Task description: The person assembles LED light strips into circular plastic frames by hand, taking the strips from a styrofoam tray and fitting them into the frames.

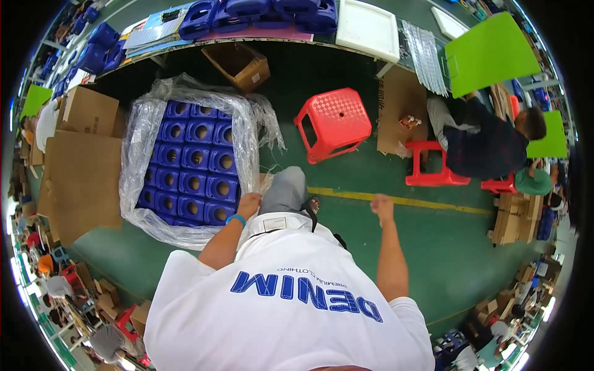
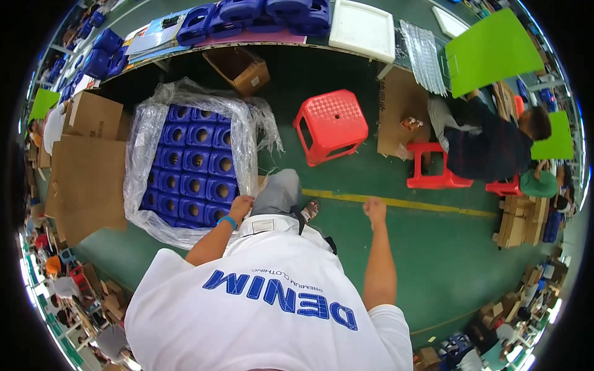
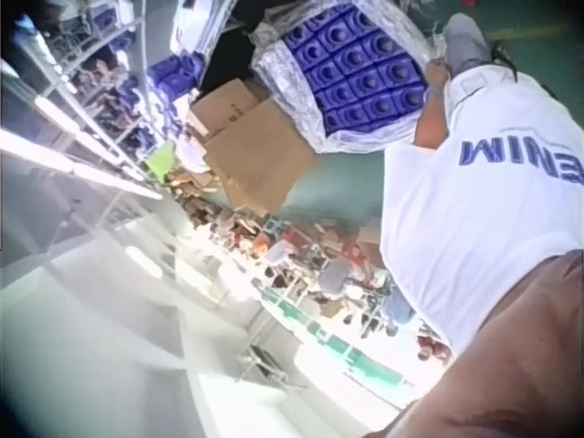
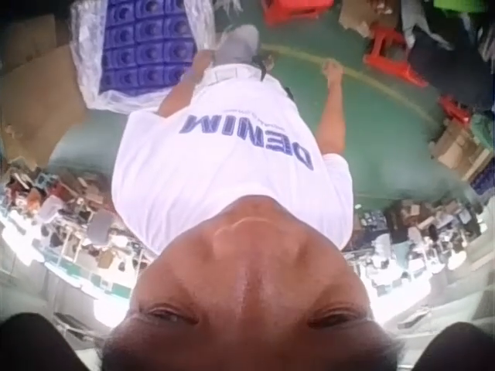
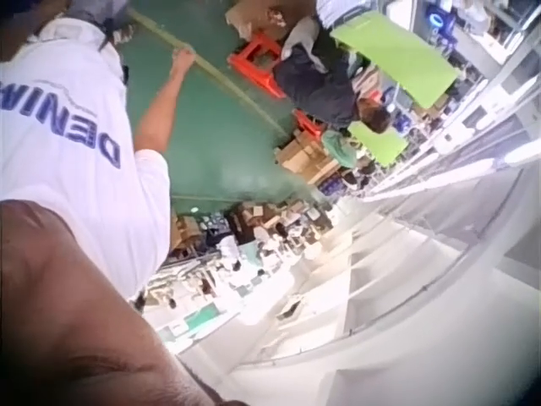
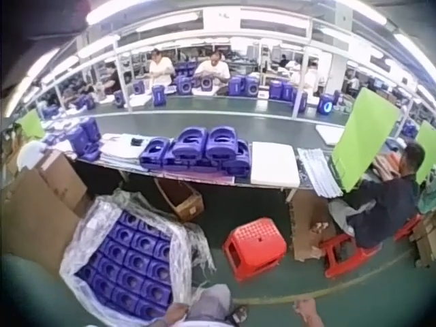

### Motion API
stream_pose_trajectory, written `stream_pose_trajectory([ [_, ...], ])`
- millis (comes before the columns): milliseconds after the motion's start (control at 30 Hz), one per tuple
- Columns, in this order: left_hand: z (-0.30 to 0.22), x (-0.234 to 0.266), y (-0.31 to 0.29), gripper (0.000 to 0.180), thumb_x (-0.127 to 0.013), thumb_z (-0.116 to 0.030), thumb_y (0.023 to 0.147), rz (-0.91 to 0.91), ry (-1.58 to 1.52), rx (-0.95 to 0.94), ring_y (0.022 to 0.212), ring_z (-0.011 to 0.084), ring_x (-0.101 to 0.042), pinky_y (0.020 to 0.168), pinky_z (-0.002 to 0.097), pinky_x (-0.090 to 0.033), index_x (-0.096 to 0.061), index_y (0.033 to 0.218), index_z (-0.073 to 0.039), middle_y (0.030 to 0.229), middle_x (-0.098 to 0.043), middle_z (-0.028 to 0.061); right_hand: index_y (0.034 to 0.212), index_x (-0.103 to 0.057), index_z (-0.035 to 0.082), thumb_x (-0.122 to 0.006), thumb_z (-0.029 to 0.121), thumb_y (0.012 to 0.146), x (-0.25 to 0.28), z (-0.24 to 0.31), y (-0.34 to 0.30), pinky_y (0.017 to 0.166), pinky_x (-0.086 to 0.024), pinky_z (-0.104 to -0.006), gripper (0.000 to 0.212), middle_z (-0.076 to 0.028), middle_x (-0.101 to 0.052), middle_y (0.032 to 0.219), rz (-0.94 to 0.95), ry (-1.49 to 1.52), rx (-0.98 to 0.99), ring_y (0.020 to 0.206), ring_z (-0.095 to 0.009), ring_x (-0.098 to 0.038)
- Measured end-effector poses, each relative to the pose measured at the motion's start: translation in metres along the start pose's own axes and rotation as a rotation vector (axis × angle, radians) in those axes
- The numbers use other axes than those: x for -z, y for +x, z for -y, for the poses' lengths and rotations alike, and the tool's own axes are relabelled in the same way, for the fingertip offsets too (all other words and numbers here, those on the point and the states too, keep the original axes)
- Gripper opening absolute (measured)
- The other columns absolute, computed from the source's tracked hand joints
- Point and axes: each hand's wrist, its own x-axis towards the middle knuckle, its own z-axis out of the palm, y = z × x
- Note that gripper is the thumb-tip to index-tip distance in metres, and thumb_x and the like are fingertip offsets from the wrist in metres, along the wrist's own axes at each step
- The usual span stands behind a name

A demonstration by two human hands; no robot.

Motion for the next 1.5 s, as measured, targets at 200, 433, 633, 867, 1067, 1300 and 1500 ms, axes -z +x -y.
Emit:
stream_pose_trajectory([
  [200, -0.080, -0.032, 0.086, 0.027, -0.057, -0.013, 0.088, 0.056, 0.202, -0.005, 0.100, 0.0438, -0.072, 0.086, 0.0477, -0.056, -0.077, 0.103, -0.004, 0.104, -0.072, 0.0270, 0.118, -0.070, 0.004, -0.059, 0.022, 0.106, -0.052, 0.148, 0.073, 0.071, -0.055, -0.0282, 0.024, -0.005, -0.073, 0.099, 0.058, -0.090, 0.123, 0.086, -0.015, -0.070],
  [433, -0.010, -0.046, 0.275, 0.025, -0.059, -0.012, 0.091, -0.085, -0.030, -0.019, 0.094, 0.0333, -0.075, 0.090, 0.0407, -0.057, -0.080, 0.102, -0.004, 0.097, -0.079, 0.0165, 0.090, -0.073, 0.004, -0.060, 0.026, 0.099, -0.060, 0.107, 0.123, 0.066, -0.052, -0.0409, 0.027, -0.012, -0.069, 0.079, 0.371, -0.844, -0.040, 0.075, -0.025, -0.068],
  [633, -0.185, 0.008, 0.408, 0.025, -0.063, -0.018, 0.095, 0.225, -0.357, -0.069, 0.086, 0.0294, -0.073, 0.079, 0.0373, -0.057, -0.076, 0.109, -0.003, 0.095, -0.077, 0.0130, 0.091, -0.075, 0.006, -0.060, 0.018, 0.092, -0.021, 0.188, 0.170, 0.069, -0.055, -0.0433, 0.019, -0.023, -0.073, 0.087, 0.169, -1.044, -0.114, 0.074, -0.033, -0.071],
  [867, -0.352, 0.028, 0.439, 0.034, -0.065, -0.033, 0.101, 0.563, 0.027, -0.175, 0.108, 0.0322, -0.070, 0.104, 0.0381, -0.051, -0.074, 0.123, -0.008, 0.112, -0.074, 0.0156, 0.105, -0.076, 0.000, -0.066, 0.022, 0.096, -0.117, 0.387, 0.247, 0.082, -0.057, -0.0433, 0.026, -0.020, -0.076, 0.103, -0.126, -0.827, 0.206, 0.097, -0.038, -0.073],
  [1067, -0.399, 0.012, 0.456, 0.019, -0.069, -0.019, 0.094, 0.359, 0.343, -0.528, 0.105, 0.0407, -0.064, 0.095, 0.0475, -0.051, -0.077, 0.104, -0.004, 0.105, -0.070, 0.0197, 0.110, -0.076, 0.001, -0.066, 0.022, 0.096, -0.165, 0.412, 0.370, 0.088, -0.057, -0.0448, 0.027, -0.020, -0.076, 0.102, 0.253, -0.690, 0.344, 0.099, -0.038, -0.073],
  [1300, -0.509, -0.021, 0.447, 0.014, -0.064, -0.012, 0.093, 0.312, 0.310, -0.480, 0.096, 0.0415, -0.062, 0.088, 0.0508, -0.047, -0.073, 0.091, -0.001, 0.096, -0.068, 0.0180, 0.129, -0.070, 0.009, -0.061, 0.027, 0.093, -0.129, 0.392, 0.505, 0.113, -0.044, -0.0534, 0.041, -0.021, -0.067, 0.134, 0.418, -0.922, 0.521, 0.129, -0.042, -0.058],
  [1500, -0.539, -0.047, 0.454, 0.015, -0.067, -0.015, 0.090, 0.549, 0.371, -0.322, 0.104, 0.0419, -0.062, 0.090, 0.0507, -0.046, -0.077, 0.098, -0.007, 0.100, -0.074, 0.0165, 0.129, -0.070, 0.010, -0.060, 0.027, 0.094, -0.095, 0.338, 0.531, 0.113, -0.044, -0.0531, 0.041, -0.021, -0.066, 0.135, 0.368, -0.877, 0.567, 0.129, -0.042, -0.058],
])
